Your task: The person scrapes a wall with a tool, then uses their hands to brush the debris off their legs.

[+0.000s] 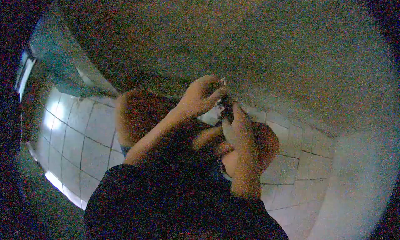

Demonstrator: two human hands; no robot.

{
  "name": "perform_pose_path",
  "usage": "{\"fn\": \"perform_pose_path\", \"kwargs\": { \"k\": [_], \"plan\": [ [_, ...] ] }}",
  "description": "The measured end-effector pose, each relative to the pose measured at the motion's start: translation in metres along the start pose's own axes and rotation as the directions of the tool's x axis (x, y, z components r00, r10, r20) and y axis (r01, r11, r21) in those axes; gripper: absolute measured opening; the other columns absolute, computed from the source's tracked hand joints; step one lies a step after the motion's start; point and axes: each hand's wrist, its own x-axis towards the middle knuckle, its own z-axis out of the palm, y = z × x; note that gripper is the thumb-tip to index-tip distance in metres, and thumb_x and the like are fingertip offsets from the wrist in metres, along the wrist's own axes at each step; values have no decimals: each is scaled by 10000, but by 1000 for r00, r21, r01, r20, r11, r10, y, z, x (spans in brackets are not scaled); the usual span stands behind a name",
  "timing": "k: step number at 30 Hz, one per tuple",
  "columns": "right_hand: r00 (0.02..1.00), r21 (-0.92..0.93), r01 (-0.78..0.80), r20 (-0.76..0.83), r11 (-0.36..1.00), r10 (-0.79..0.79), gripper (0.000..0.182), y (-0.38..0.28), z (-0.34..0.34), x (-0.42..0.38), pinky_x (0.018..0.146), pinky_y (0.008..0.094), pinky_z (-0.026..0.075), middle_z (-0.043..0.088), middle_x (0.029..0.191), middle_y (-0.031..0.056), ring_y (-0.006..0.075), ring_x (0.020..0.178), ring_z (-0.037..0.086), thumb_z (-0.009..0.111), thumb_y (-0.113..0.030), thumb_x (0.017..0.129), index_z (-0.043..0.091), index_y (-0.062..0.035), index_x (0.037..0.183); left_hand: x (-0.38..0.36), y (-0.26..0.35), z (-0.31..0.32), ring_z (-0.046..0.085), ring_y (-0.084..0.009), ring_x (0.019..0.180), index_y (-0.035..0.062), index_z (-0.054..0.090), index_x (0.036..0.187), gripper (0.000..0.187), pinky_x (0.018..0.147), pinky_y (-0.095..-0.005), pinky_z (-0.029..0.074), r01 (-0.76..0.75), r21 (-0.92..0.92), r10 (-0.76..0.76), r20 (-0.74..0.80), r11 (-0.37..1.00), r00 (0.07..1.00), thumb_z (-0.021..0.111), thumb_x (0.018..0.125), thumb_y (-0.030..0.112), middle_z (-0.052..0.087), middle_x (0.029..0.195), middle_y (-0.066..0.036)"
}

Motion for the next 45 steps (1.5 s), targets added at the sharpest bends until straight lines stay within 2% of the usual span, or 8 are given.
{"fn": "perform_pose_path", "kwargs": {
  "k": [19, 21, 23, 25, 38, 40, 43, 45],
  "plan": [
    [899, -115, 33, 437, 993, 21, 324, 90, 123, 63, 888, 476, 479, 625, 1088, 264, 431, 1032, 601, 562, -87, 841, 560, 8, 1151, -27, -183, 50, 495, -491, 1178, 32, 485, 1330, 462, 1035, -550, 354, 506, 357, -567, 87, 785, 819, 560, 915, 218, 488, 1298, -319],
    [842, -17, -60, 536, 998, 60, 275, 75, 117, 52, 869, 493, 477, 626, 1062, 262, 435, 1014, 601, 561, -94, 843, 558, 19, 1093, -32, -371, 75, 382, -475, 1291, 9, 359, 1432, 559, 1100, -540, 268, 248, 661, -148, -203, 708, 968, 504, 961, 272, 375, 1385, -355],
    [873, 120, -99, 486, 988, 28, 266, 109, 145, 43, 860, 502, 479, 616, 1082, 272, 425, 1012, 605, 547, -101, 852, 556, 17, 1091, 6, -323, 25, 266, -440, 1375, -27, 249, 1478, 657, 1127, -502, 243, 289, 678, -400, 9, 676, 916, 392, 1005, 407, 273, 1484, -310],
    [902, 149, -140, 427, 979, 64, 271, 110, 140, 39, 859, 498, 479, 618, 1081, 268, 422, 1011, 607, 550, -108, 856, 557, 14, 1097, 48, -292, 46, 259, -428, 1384, -44, 253, 1475, 713, 1119, -486, 257, 338, -195, -388, -369, 921, 844, 274, 1012, 498, 274, 1508, -269],
    [940, 280, -339, 150, 898, 308, 301, 138, 98, 20, 855, 474, 484, 634, 1076, 243, 403, 1005, 615, 569, -151, 877, 563, -4, 1139, 88, -241, 110, 497, -377, 1218, -21, 465, 1349, 544, 1047, -499, 365, -93, 617, 53, 82, 782, 995, 401, 1000, 391, 494, 1368, -211],
    [934, 285, -356, 128, 890, 333, 306, 136, 97, 14, 855, 470, 485, 636, 1075, 239, 400, 1004, 617, 572, -158, 880, 564, -7, 1146, 103, -193, 131, 541, -346, 1156, -33, 526, 1283, 446, 984, -459, 440, 398, -545, -568, -181, 738, 803, 427, 1002, 298, 535, 1316, -192],
    [929, 282, -370, 97, 885, 357, 313, 134, 95, 14, 854, 464, 486, 639, 1073, 233, 396, 1003, 619, 577, -168, 885, 566, -11, 1155, 109, -210, 108, 579, -315, 1075, -71, 569, 1201, 402, 915, -426, 506, 199, 699, -355, 83, 687, 931, 430, 1004, 251, 584, 1229, -196],
    [929, 273, -370, 88, 888, 360, 318, 132, 93, 15, 853, 461, 486, 642, 1072, 230, 393, 1002, 620, 580, -174, 888, 567, -14, 1162, 106, -193, 114, 603, -303, 1025, -67, 586, 1178, 397, 892, -406, 519, 512, 96, -500, -127, 853, 857, 438, 1001, 256, 615, 1183, -180]
  ]
}}
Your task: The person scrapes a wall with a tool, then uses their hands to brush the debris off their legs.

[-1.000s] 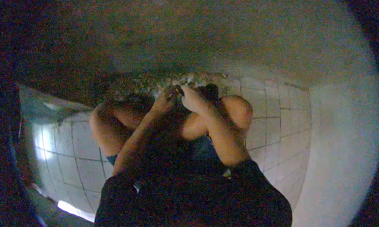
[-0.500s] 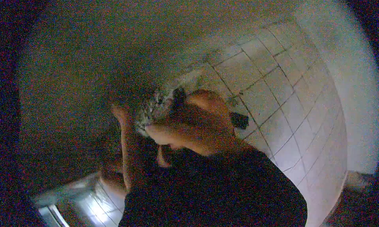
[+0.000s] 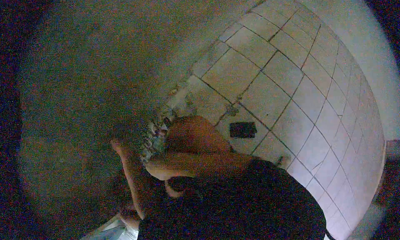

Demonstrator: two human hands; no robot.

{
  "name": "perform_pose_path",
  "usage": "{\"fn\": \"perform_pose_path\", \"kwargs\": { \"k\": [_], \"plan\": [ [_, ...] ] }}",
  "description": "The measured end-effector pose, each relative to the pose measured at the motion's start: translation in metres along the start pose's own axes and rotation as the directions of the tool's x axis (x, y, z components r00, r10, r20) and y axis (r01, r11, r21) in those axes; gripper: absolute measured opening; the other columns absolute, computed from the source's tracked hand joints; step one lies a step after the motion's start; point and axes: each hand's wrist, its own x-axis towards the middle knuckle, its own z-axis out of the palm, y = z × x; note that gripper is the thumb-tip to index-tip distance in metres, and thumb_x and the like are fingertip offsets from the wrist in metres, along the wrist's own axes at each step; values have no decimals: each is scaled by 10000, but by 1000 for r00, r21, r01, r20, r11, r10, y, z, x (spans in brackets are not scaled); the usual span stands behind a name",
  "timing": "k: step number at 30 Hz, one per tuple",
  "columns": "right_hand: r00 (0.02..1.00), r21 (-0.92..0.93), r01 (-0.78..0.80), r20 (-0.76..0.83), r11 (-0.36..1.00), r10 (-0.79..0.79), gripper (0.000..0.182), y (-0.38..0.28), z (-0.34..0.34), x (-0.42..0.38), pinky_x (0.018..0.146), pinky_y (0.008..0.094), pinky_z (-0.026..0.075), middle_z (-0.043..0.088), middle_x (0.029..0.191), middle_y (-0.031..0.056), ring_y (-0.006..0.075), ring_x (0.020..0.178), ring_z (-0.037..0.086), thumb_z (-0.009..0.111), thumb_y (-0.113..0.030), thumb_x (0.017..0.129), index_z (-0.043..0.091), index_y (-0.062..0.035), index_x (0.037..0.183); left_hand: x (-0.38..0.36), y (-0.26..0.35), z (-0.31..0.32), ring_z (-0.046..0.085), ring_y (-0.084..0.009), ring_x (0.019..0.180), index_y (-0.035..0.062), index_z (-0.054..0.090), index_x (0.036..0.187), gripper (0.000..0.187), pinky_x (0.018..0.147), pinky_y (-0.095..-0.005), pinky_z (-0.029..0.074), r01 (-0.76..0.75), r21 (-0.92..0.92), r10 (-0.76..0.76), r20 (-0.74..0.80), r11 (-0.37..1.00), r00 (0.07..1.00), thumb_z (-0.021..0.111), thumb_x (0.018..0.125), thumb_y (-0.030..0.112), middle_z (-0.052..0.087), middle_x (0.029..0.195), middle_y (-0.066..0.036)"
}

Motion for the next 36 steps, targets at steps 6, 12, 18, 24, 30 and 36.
{"fn": "perform_pose_path", "kwargs": {
  "k": [6, 12, 18, 24, 30, 36],
  "plan": [
    [995, -57, 87, 52, 995, -84, 333, 7, -18, 0, 852, 449, 488, 649, 1070, 218, 384, 1000, 624, 589, -194, 897, 569, -22, 1181, -18, 13, -16, 644, -294, 959, -59, 599, 1160, 376, 916, -374, 515, -222, 272, 231, 1, 936, 973, 431, 997, 235, 655, 1094, -174],
    [906, -106, 309, 335, 945, -259, 347, 14, -36, -4, 850, 438, 490, 656, 1067, 207, 375, 997, 629, 598, -214, 907, 572, -30, 1201, -44, 23, -77, 589, -321, 1108, -83, 521, 1223, 368, 983, -410, 478, -195, 683, 156, 120, 704, 981, 429, 995, 190, 559, 1216, -227],
    [825, -93, 426, 447, 900, -345, 380, -4, -28, 9, 850, 439, 493, 651, 1078, 213, 389, 1025, 614, 620, -188, 890, 552, -13, 1220, -58, -12, -94, 519, -303, 1203, -58, 387, 1366, 424, 977, -417, 458, -327, -519, 120, -391, 790, 912, 483, 969, 55, 409, 1413, -181],
    [908, -126, 257, 370, 958, -195, 436, -39, -33, 10, 909, 443, 471, 622, 1133, 239, 404, 1079, 592, 614, -170, 875, 501, -5, 1262, -98, 39, -134, 607, -253, 1067, -58, 563, 1220, 302, 932, -369, 469, -327, -324, 231, -302, 888, 925, 520, 959, 87, 617, 1181, -170],
    [985, -244, 90, 166, 966, -49, 513, -66, -20, 17, 1025, 437, 399, 565, 1241, 268, 401, 1179, 541, 611, -98, 844, 452, 5, 1321, -127, 21, -80, 593, -374, 1025, -13, 584, 1181, 355, 898, -401, 479, -446, 27, 443, -187, 895, 877, 624, 885, 178, 594, 1044, -267],
    [921, -64, 351, 206, 934, -332, 489, -115, -43, 6, 1000, 350, 436, 580, 1230, 202, 307, 1184, 556, 533, 41, 847, 495, -20, 1330, -161, 35, -41, 486, -412, 1172, 48, 452, 1340, 536, 982, -448, 424, -360, -326, 284, -258, 874, 923, 648, 871, 217, 451, 1262, -239]
  ]
}}
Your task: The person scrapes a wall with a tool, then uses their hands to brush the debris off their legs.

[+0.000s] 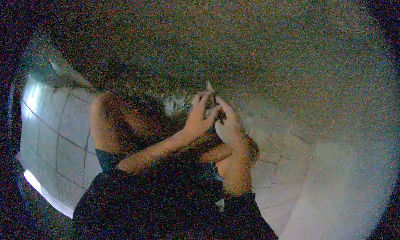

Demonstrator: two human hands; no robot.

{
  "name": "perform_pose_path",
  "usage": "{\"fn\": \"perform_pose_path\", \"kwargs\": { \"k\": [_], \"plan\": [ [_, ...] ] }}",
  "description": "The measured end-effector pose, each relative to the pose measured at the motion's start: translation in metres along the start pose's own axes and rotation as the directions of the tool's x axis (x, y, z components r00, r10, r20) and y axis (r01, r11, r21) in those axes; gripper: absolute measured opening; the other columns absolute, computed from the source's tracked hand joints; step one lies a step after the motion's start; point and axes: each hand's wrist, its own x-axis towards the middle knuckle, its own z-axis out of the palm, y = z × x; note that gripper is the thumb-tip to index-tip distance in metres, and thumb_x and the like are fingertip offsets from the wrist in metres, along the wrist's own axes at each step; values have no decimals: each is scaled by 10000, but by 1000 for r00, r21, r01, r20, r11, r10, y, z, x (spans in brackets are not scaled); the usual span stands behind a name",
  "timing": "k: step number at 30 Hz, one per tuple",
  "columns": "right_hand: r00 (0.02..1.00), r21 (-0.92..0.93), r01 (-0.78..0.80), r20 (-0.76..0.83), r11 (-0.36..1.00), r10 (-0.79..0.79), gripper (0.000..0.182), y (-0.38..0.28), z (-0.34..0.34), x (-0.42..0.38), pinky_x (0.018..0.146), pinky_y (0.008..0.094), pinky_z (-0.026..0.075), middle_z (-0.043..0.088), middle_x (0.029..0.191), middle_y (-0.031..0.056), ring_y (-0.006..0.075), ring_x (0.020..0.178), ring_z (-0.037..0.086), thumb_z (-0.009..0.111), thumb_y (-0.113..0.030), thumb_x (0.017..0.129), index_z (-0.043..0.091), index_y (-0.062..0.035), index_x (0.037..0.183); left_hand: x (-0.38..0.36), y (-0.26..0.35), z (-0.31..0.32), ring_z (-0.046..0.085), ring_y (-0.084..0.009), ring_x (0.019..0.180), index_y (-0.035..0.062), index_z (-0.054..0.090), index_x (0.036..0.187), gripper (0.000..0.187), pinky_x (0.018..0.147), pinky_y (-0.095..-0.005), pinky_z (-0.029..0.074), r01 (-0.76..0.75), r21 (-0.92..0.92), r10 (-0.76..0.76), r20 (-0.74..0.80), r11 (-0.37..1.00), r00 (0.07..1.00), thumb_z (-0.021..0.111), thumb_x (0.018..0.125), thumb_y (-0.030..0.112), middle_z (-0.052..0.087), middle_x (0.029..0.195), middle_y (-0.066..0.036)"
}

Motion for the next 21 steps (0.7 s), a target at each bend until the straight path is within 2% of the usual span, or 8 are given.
{"fn": "perform_pose_path", "kwargs": {
  "k": [2, 4, 12, 14, 17, 19, 20, 21],
  "plan": [
    [996, 12, -93, -14, 996, 94, 603, -25, -3, 4, 1036, 397, 423, 531, 1293, 202, 361, 1264, 473, 548, 95, 766, 499, -67, 1344, 7, 0, -5, 457, -400, 1210, 27, 444, 1344, 548, 1012, -452, 398, -30, -124, 36, 40, 992, 999, 647, 877, 229, 423, 1302, -230],
    [964, -374, 203, -86, 905, -252, 579, -40, -14, 11, 1030, 407, 430, 540, 1288, 189, 348, 1251, 491, 602, 83, 746, 549, -94, 1295, 17, 6, -10, 452, -404, 1225, 15, 413, 1374, 577, 1034, -449, 385, -3, -131, 8, 43, 991, 999, 630, 897, 256, 416, 1332, -236],
    [814, -317, 523, -90, 791, -575, 432, -69, -9, 52, 998, 410, 454, 640, 1162, 128, 324, 1149, 579, 738, -3, 724, 642, -104, 1133, 50, 18, -30, 428, -374, 1306, -45, 387, 1392, 551, 1093, -411, 328, -7, -391, -2, -24, 921, 1000, 479, 984, 315, 418, 1411, -273],
    [696, -485, 590, -99, 646, -711, 376, -61, -15, 73, 956, 399, 486, 672, 1095, 110, 308, 1099, 605, 764, -43, 733, 657, -106, 1088, 58, 20, -34, 436, -384, 1300, -67, 413, 1366, 532, 1090, -405, 328, 14, -460, -39, -44, 888, 998, 446, 996, 313, 442, 1390, -289],
    [696, -613, 528, -84, 588, -713, 256, -47, -43, 94, 929, 336, 481, 678, 1030, 107, 223, 1032, 621, 729, 18, 788, 660, -36, 1029, 78, 48, -47, 432, -409, 1296, -97, 446, 1326, 536, 1090, -417, 327, -190, -291, 194, -14, 938, 981, 414, 999, 327, 477, 1341, -315],
    [748, -412, 534, -178, 738, -640, 233, -68, -39, 91, 905, 325, 496, 685, 1020, 95, 208, 1002, 633, 734, 25, 790, 663, -36, 1004, 94, 60, -43, 426, -441, 1286, -108, 441, 1321, 557, 1094, -442, 319, 44, -307, -52, -17, 951, 998, 407, 996, 343, 479, 1320, -334],
    [799, -181, 514, -254, 838, -545, 212, -75, -37, 93, 881, 313, 511, 692, 1009, 83, 193, 972, 646, 739, 32, 791, 666, -35, 978, 94, 54, -39, 426, -441, 1286, -108, 441, 1321, 557, 1094, -442, 319, 46, -311, -56, -26, 949, 998, 407, 996, 343, 479, 1320, -334],
    [802, -182, 515, -243, 838, -546, 212, -69, -40, 100, 881, 313, 511, 692, 1009, 83, 193, 972, 646, 739, 32, 791, 666, -35, 978, 90, 46, -34, 422, -441, 1290, -104, 431, 1333, 572, 1094, -454, 317, -30, -213, 27, -19, 977, 999, 409, 995, 357, 469, 1332, -336]
  ]
}}
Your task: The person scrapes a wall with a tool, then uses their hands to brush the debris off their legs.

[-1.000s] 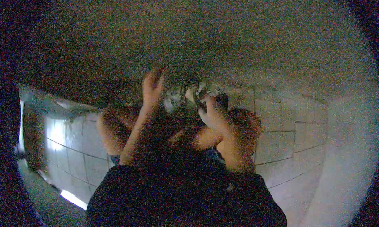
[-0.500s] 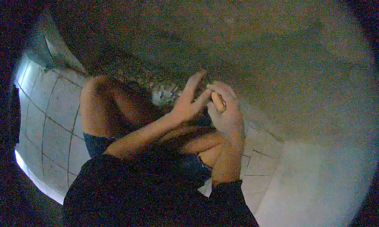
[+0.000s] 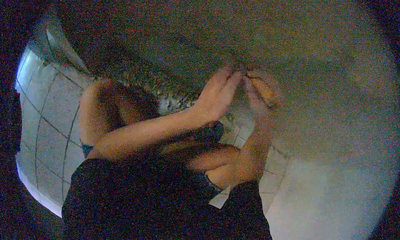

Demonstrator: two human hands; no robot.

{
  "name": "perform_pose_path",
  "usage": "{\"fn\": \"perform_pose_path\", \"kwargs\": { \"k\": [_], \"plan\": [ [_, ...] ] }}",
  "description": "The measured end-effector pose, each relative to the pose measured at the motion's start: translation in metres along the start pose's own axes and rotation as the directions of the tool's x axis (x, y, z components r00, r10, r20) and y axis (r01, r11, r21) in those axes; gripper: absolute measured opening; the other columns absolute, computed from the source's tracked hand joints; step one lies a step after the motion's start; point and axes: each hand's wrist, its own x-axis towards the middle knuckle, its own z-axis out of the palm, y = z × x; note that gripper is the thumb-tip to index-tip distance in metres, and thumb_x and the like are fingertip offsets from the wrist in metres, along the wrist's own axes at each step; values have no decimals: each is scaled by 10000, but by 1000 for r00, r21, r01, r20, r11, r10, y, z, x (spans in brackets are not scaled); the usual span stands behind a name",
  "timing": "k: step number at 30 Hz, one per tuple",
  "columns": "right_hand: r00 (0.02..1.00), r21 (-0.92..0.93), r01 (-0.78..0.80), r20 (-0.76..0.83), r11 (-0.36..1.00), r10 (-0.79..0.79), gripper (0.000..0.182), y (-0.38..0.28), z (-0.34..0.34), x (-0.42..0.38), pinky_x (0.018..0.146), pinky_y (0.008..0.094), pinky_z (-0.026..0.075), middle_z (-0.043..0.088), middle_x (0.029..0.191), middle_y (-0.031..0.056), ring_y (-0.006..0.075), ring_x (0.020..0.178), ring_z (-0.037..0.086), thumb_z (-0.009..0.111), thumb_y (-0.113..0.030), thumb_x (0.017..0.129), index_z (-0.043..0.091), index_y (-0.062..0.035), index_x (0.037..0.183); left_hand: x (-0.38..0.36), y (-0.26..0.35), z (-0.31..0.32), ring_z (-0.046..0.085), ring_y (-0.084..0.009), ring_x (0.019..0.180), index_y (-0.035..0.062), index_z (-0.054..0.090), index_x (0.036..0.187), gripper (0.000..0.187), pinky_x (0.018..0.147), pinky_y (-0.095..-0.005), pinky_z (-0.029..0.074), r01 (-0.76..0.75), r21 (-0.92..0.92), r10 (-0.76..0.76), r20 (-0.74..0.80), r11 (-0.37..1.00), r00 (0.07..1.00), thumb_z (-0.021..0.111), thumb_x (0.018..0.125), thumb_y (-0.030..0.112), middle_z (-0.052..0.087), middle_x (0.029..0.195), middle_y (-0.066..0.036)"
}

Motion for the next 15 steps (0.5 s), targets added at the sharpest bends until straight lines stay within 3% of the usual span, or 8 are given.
{"fn": "perform_pose_path", "kwargs": {
  "k": [2, 5, 7, 8, 9, 12, 14, 15],
  "plan": [
    [974, -283, 190, -63, 940, -216, 199, 26, -8, 4, 841, 300, 529, 694, 1005, 73, 165, 934, 652, 749, 30, 789, 671, -35, 959, -4, -18, 3, 418, -442, 1295, -101, 421, 1344, 587, 1094, -466, 316, -67, 90, 65, 24, 994, 998, 412, 994, 371, 458, 1345, -337],
    [991, -262, 28, -119, 965, -61, 217, 23, 14, -4, 825, 297, 527, 695, 980, 74, 158, 925, 649, 771, 33, 762, 677, -43, 942, -12, -38, -1, 404, -447, 1307, -97, 386, 1373, 628, 1101, -462, 307, -136, 124, 118, 138, 983, 983, 414, 993, 402, 430, 1372, -339],
    [995, -262, 94, -18, 960, -103, 215, 13, 15, -3, 824, 294, 522, 695, 977, 68, 153, 922, 647, 767, 34, 764, 682, -49, 943, -8, -29, -5, 375, -439, 1334, -96, 354, 1397, 645, 1117, -448, 286, 264, -64, -259, 81, 962, 963, 411, 997, 407, 394, 1405, -338],
    [983, -236, 178, 74, 955, -165, 213, 11, 17, -1, 823, 290, 517, 695, 975, 62, 148, 919, 646, 763, 35, 766, 686, -54, 944, -2, -37, -5, 350, -437, 1351, -105, 338, 1404, 636, 1135, -434, 255, 169, -206, -148, 114, 964, 982, 408, 1003, 383, 376, 1421, -337],
    [985, -242, 167, 80, 956, -153, 213, 8, 18, -4, 823, 290, 517, 695, 975, 62, 148, 919, 646, 763, 35, 766, 686, -54, 944, -6, -39, -2, 350, -437, 1351, -105, 338, 1404, 636, 1135, -434, 255, 181, -212, -159, 119, 960, 980, 408, 1003, 383, 376, 1421, -337],
    [999, -252, 28, -13, 967, -33, 211, 8, 20, -6, 815, 287, 511, 696, 969, 60, 152, 916, 648, 751, 28, 773, 686, -64, 952, -10, -44, 4, 343, -433, 1357, -106, 334, 1407, 616, 1137, -429, 249, 127, -208, -124, 24, 970, 992, 409, 1006, 355, 380, 1418, -337],
    [999, -355, 24, -36, 935, -39, 196, 4, 19, -4, 812, 289, 510, 696, 963, 65, 156, 910, 649, 746, 15, 776, 686, -60, 946, -12, -49, 2, 331, -419, 1373, -102, 327, 1413, 609, 1144, -418, 241, -134, -70, 136, 11, 988, 991, 410, 1006, 343, 364, 1439, -324],
    [999, -352, 21, -38, 936, -36, 196, 3, 22, -3, 812, 289, 510, 696, 963, 65, 156, 910, 649, 746, 15, 776, 686, -60, 946, -13, -51, 3, 331, -419, 1373, -102, 327, 1413, 609, 1144, -418, 241, -133, -66, 134, 13, 989, 991, 410, 1006, 343, 364, 1439, -324]
  ]
}}
